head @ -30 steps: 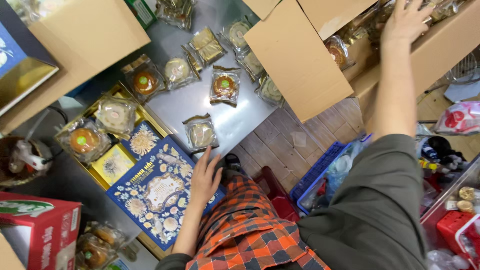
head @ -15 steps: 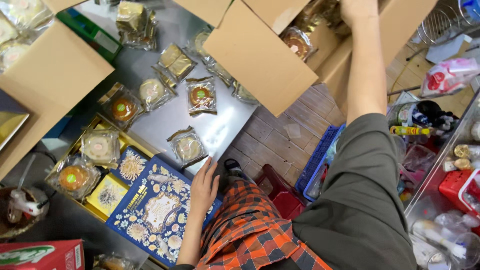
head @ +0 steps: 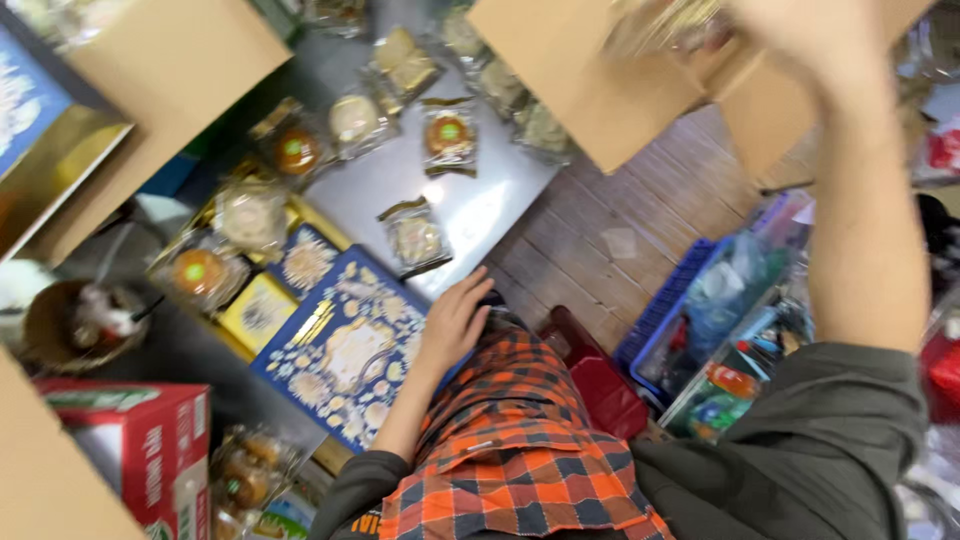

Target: The person packs individually wrapped pastries into a decorative blue gift box with a gold interior. They place the pastries into the box's compartments, insert small decorative boxes, and close the lid. The person then opens the box again to add more pastries before closing it once more.

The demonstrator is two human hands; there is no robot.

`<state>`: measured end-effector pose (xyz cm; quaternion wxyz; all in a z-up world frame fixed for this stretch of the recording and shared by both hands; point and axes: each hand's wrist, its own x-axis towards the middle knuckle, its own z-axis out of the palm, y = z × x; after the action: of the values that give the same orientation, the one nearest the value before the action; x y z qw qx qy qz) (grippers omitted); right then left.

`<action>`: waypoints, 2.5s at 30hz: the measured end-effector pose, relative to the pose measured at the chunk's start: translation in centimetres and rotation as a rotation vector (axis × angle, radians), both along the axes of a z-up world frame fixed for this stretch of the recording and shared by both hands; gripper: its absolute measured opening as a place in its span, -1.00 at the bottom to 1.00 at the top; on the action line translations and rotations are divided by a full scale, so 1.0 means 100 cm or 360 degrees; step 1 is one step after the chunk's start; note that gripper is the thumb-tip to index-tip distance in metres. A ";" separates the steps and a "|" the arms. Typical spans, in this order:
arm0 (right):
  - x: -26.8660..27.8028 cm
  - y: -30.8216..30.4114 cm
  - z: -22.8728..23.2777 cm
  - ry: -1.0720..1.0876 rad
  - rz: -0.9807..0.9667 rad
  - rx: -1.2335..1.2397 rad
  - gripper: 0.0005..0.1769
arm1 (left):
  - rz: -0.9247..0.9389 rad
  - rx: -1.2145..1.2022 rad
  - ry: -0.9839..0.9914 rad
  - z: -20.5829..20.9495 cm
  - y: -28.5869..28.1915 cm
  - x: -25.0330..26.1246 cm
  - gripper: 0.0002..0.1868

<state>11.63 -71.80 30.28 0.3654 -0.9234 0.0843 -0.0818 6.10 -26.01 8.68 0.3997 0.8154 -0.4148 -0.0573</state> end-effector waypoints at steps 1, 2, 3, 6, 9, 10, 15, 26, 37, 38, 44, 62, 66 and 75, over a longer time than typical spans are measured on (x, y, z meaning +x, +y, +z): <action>0.008 0.031 -0.007 0.0135 0.0079 0.0248 -0.72 | 0.0005 -0.0002 0.0015 0.003 0.005 -0.003 -0.57; 0.023 0.059 -0.025 0.0295 0.0144 0.0481 -0.70 | 0.0014 0.0004 0.0011 0.005 0.013 -0.005 -0.57; 0.043 0.089 -0.058 0.0494 0.0180 0.0692 -0.68 | 0.0026 0.0015 0.0024 0.006 0.020 -0.009 -0.57; 0.099 0.175 -0.180 0.0754 0.0223 0.1224 -0.71 | 0.0121 0.0059 0.0073 0.012 0.042 -0.015 -0.57; 0.163 0.215 -0.306 0.0756 -0.0140 0.2333 -0.74 | 0.0285 0.0071 0.0120 0.014 0.055 -0.015 -0.57; 0.193 0.219 -0.342 0.0706 -0.0249 0.2618 -0.75 | 0.0352 0.0069 0.0140 0.015 0.058 -0.016 -0.57; 0.326 0.227 -0.388 0.0404 -0.0439 0.3507 -0.68 | 0.0710 0.0155 0.0136 0.008 0.040 -0.007 -0.59; 0.159 0.208 -0.340 0.0624 0.0245 0.2053 -0.58 | 0.0525 -0.0134 0.0045 0.009 -0.095 0.043 -0.68; 0.035 -0.175 -0.120 0.0026 0.0177 -0.0556 -0.19 | -0.0232 -0.0730 -0.0104 0.073 -0.224 0.068 -0.74; 0.047 -0.196 -0.129 0.0197 0.0184 -0.0646 0.12 | -0.0273 -0.0736 -0.0112 0.078 -0.231 0.062 -0.73; 0.101 -0.225 -0.202 0.0514 -0.0155 -0.1031 0.07 | -0.0334 -0.0715 -0.0113 0.080 -0.245 0.054 -0.72; 0.105 -0.263 -0.172 0.0260 0.0633 -0.1499 0.34 | -0.0212 -0.0567 -0.0071 0.069 -0.253 0.049 -0.75; 0.109 -0.262 -0.158 0.0604 0.0517 -0.1110 0.45 | -0.0187 -0.0528 -0.0051 0.070 -0.250 0.048 -0.75; 0.115 -0.254 -0.192 0.0579 0.0751 -0.1543 0.75 | -0.0146 -0.0483 -0.0035 0.073 -0.248 0.053 -0.75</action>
<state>23.14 -97.18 11.08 -0.1124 -0.9786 -0.1098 0.1332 11.44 -50.78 16.01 0.5106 0.7266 -0.4598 -0.0032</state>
